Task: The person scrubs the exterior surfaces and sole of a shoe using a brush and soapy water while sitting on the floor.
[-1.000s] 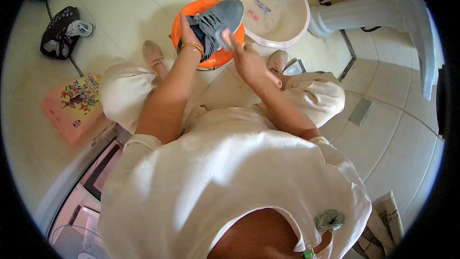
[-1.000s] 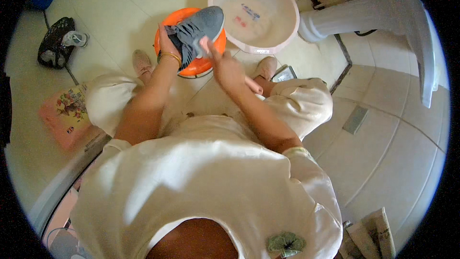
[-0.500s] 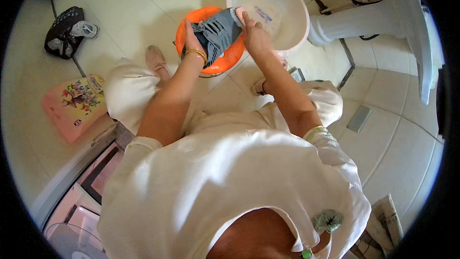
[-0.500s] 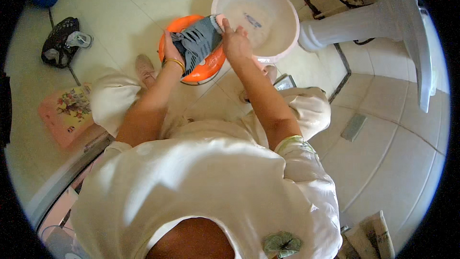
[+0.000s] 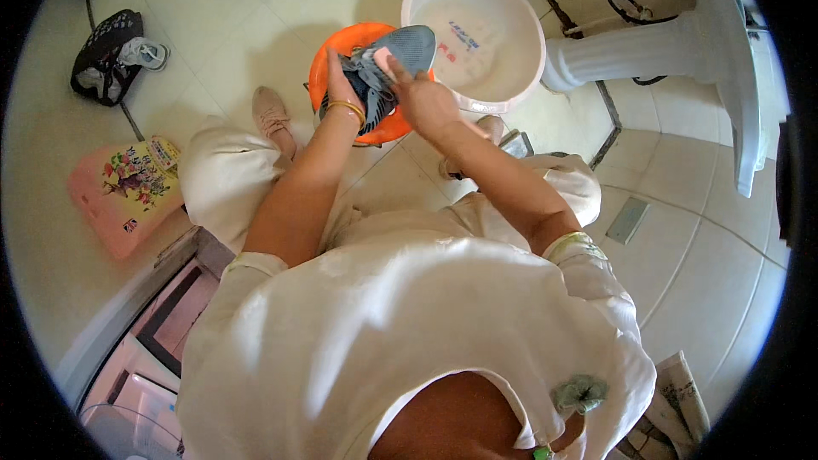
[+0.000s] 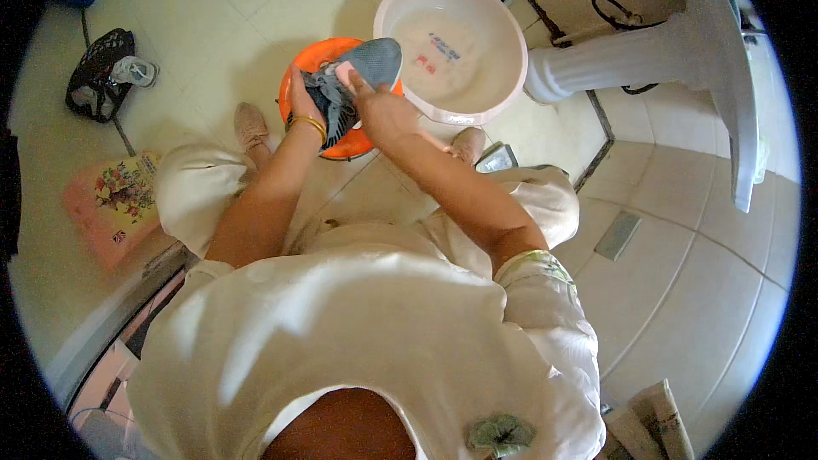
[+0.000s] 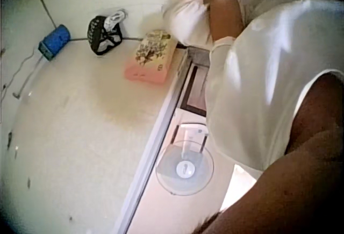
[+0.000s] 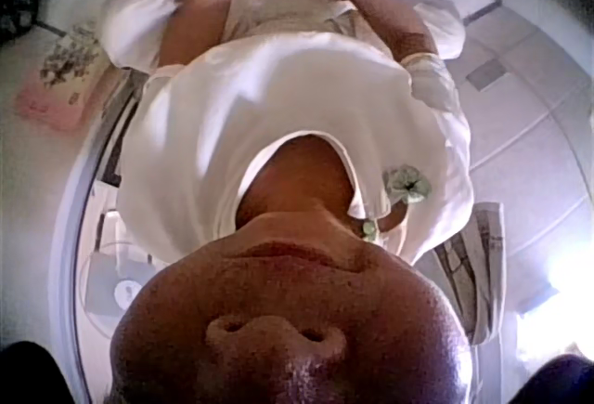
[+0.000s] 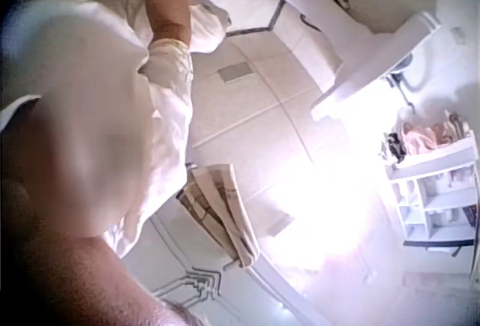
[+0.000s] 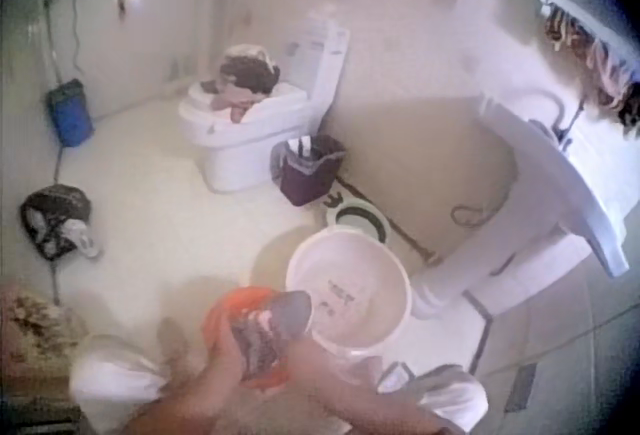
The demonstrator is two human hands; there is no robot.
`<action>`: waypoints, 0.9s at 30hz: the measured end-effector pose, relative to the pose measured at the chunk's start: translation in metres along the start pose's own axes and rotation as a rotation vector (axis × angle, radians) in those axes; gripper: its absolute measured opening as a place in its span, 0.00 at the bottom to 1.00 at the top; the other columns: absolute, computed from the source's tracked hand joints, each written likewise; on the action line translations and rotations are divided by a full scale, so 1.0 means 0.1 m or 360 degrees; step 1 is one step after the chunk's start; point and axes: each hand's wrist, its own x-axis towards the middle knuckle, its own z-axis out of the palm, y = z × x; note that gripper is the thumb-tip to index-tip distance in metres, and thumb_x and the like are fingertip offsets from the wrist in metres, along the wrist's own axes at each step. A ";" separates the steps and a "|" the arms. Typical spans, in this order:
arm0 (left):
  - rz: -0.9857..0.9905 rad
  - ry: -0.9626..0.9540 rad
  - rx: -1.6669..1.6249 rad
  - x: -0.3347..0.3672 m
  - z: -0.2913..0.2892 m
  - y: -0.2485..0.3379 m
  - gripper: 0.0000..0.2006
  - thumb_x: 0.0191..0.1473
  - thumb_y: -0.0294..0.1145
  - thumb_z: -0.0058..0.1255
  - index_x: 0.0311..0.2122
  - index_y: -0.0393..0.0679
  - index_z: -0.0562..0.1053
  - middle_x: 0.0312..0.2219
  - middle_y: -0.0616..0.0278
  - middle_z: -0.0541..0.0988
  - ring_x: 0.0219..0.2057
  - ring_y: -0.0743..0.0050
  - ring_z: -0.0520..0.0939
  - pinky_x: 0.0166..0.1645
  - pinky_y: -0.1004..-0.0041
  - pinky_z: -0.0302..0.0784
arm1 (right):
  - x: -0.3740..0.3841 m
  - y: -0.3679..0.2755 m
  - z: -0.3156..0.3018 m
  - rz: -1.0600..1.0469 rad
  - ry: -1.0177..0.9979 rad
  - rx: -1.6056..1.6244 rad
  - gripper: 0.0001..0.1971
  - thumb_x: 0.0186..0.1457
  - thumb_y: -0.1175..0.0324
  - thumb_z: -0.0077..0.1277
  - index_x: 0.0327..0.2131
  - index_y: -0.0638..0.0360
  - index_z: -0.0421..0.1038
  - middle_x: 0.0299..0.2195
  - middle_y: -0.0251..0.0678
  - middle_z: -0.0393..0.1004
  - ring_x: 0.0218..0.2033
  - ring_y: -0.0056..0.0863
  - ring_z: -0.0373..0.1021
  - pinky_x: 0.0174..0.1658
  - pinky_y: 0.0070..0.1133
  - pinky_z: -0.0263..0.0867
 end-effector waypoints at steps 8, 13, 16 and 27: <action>-0.0097 -0.0147 -0.0110 0.25 -0.25 -0.04 0.35 0.47 0.65 0.34 0.46 0.40 0.65 0.42 0.55 0.72 0.42 0.56 0.73 0.50 0.59 0.64 | 0.19 0.12 0.18 0.0043 0.0169 0.0049 0.24 0.56 0.61 0.33 0.57 0.36 0.46 0.35 0.53 0.69 0.31 0.45 0.70 0.35 0.34 0.66; 0.0111 -0.0026 -0.0028 0.19 -0.12 -0.06 0.36 0.47 0.65 0.33 0.46 0.39 0.65 0.43 0.54 0.71 0.42 0.56 0.73 0.50 0.58 0.65 | 0.16 0.32 -0.21 0.0178 -0.0168 -0.0055 0.24 0.56 0.62 0.33 0.57 0.36 0.47 0.40 0.53 0.66 0.37 0.46 0.68 0.38 0.34 0.65; 0.0072 -0.0011 0.0064 0.13 -0.04 -0.06 0.36 0.47 0.65 0.34 0.47 0.40 0.64 0.43 0.55 0.71 0.43 0.57 0.73 0.50 0.59 0.65 | 0.28 0.46 -0.02 0.0480 0.0304 0.0253 0.22 0.55 0.60 0.35 0.55 0.40 0.52 0.39 0.52 0.66 0.35 0.45 0.69 0.37 0.34 0.64; 0.0047 -0.0088 0.0024 0.20 -0.13 -0.06 0.37 0.46 0.67 0.34 0.48 0.41 0.63 0.45 0.55 0.70 0.43 0.56 0.72 0.50 0.59 0.64 | 0.14 0.37 0.13 0.0158 0.0498 0.0065 0.23 0.55 0.57 0.36 0.55 0.39 0.51 0.31 0.52 0.69 0.33 0.46 0.69 0.36 0.35 0.65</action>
